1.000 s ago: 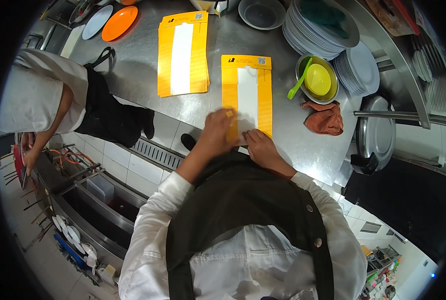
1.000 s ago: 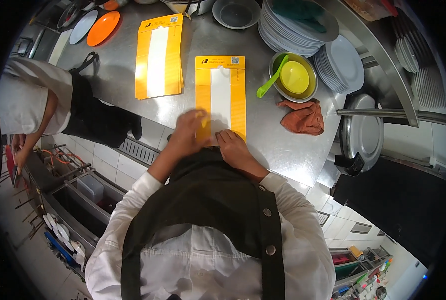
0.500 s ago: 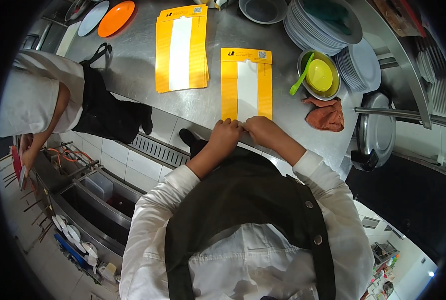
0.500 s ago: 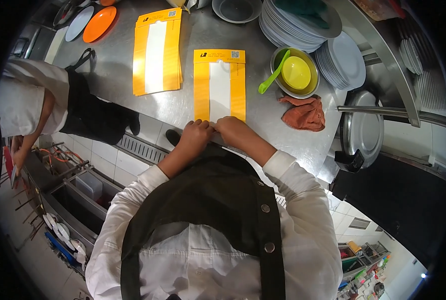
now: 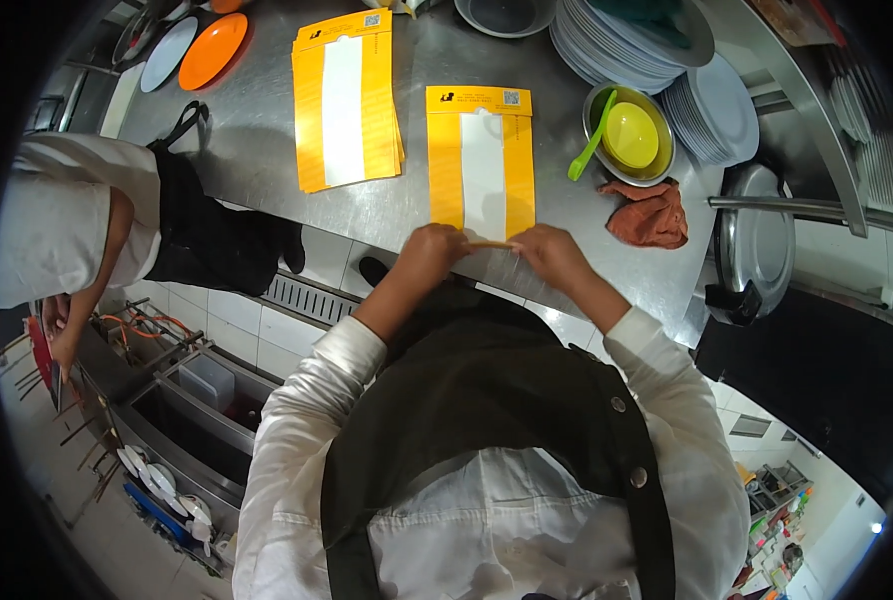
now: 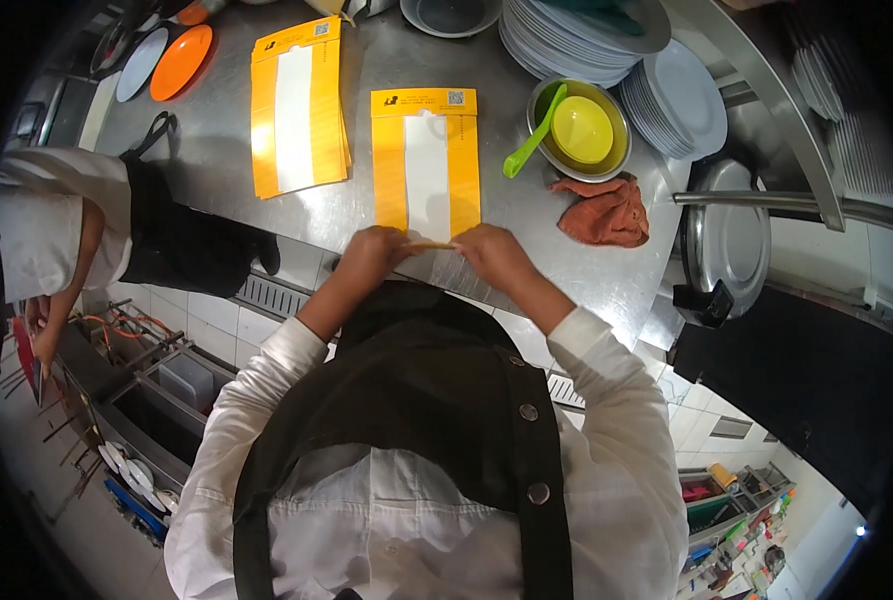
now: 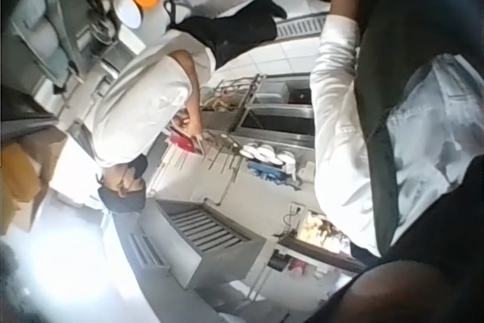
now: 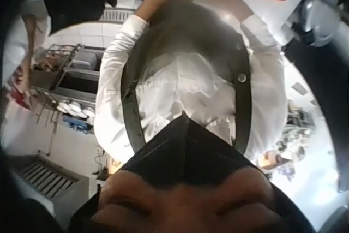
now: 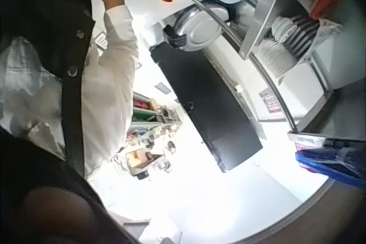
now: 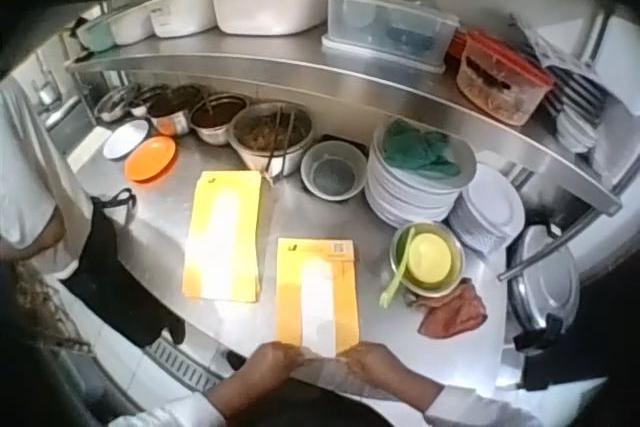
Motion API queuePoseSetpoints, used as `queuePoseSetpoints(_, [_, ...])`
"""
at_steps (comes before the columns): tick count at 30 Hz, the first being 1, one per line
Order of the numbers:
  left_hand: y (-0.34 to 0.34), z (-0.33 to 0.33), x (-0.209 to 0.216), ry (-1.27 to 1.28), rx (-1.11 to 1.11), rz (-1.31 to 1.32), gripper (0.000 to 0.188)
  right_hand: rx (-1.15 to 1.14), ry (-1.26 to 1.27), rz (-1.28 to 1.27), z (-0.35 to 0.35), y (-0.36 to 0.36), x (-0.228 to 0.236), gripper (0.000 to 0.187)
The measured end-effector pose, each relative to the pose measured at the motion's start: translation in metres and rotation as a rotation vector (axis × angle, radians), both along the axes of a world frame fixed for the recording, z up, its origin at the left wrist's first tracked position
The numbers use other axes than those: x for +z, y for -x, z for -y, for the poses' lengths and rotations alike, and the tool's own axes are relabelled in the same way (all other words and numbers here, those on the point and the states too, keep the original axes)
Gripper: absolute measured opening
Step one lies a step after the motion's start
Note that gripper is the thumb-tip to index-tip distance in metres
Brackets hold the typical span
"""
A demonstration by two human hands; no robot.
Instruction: Assemble cardboard takeout food boxes in a commercial kitchen.
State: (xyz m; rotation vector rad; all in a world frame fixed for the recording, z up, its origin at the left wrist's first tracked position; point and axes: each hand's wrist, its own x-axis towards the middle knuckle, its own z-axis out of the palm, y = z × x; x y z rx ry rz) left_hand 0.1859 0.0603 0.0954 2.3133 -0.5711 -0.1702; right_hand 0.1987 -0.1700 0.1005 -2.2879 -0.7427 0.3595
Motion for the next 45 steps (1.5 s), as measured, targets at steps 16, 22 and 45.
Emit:
queuePoseSetpoints(16, [0.023,0.001,0.005,-0.261,-0.183,0.264,0.042,0.043,0.014,0.223,-0.004,0.028,0.002,0.041])
queuePoseSetpoints(22, [0.022,0.000,0.008,-0.311,-0.237,0.191,0.040,0.020,-0.020,0.243,-0.007,0.028,-0.002,0.038])
queuePoseSetpoints(45, [-0.025,0.016,0.025,-0.352,0.172,0.094,0.043,-0.430,0.054,-0.239,-0.027,-0.023,-0.008,0.025])
